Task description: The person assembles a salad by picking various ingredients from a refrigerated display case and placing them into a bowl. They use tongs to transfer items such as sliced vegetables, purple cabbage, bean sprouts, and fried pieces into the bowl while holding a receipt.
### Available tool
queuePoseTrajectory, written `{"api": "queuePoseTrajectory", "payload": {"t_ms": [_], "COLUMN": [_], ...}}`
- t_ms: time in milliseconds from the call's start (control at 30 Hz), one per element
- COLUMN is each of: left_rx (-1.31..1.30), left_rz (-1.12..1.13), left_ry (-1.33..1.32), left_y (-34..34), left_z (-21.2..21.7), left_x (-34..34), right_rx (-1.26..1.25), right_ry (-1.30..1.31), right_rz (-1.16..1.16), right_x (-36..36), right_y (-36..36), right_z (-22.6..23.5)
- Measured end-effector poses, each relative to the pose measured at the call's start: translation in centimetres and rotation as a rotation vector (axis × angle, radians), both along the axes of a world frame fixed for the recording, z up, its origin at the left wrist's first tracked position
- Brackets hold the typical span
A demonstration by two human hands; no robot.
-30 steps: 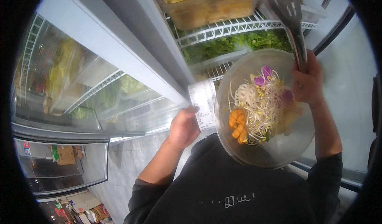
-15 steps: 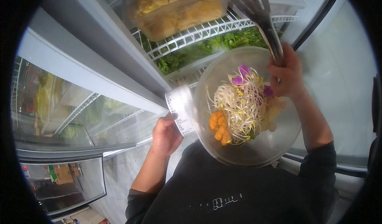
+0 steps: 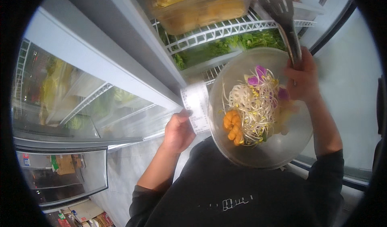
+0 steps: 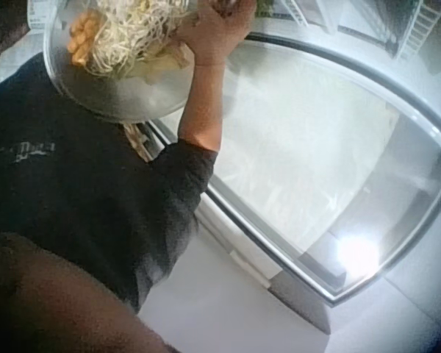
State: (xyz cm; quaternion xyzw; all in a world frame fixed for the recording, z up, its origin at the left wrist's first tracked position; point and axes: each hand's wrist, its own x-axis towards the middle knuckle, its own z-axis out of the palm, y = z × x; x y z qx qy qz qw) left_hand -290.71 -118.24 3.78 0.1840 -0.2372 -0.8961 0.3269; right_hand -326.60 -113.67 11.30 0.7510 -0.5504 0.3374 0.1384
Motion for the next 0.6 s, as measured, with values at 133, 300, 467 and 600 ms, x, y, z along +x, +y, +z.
{"api": "queuePoseTrajectory", "payload": {"t_ms": [133, 300, 467, 600], "left_rx": [-0.023, -0.02, -0.052, -0.062], "left_rz": [0.005, 0.006, 0.005, 0.016], "left_ry": [-0.017, -0.017, -0.112, -0.133], "left_y": [0.1, 0.13, 0.18, 0.29], "left_z": [0.19, 0.21, -0.04, 0.0], "left_x": [-0.24, -0.32, -0.31, -0.35], "right_rx": [-0.028, -0.017, -0.06, -0.025], "right_ry": [0.052, 0.042, 0.08, 0.086], "right_rz": [0.027, 0.029, 0.037, 0.015], "right_x": [-0.14, -0.07, -0.03, -0.08], "right_y": [0.04, 0.07, -0.09, 0.0], "right_z": [0.09, 0.24, 0.26, 0.26]}}
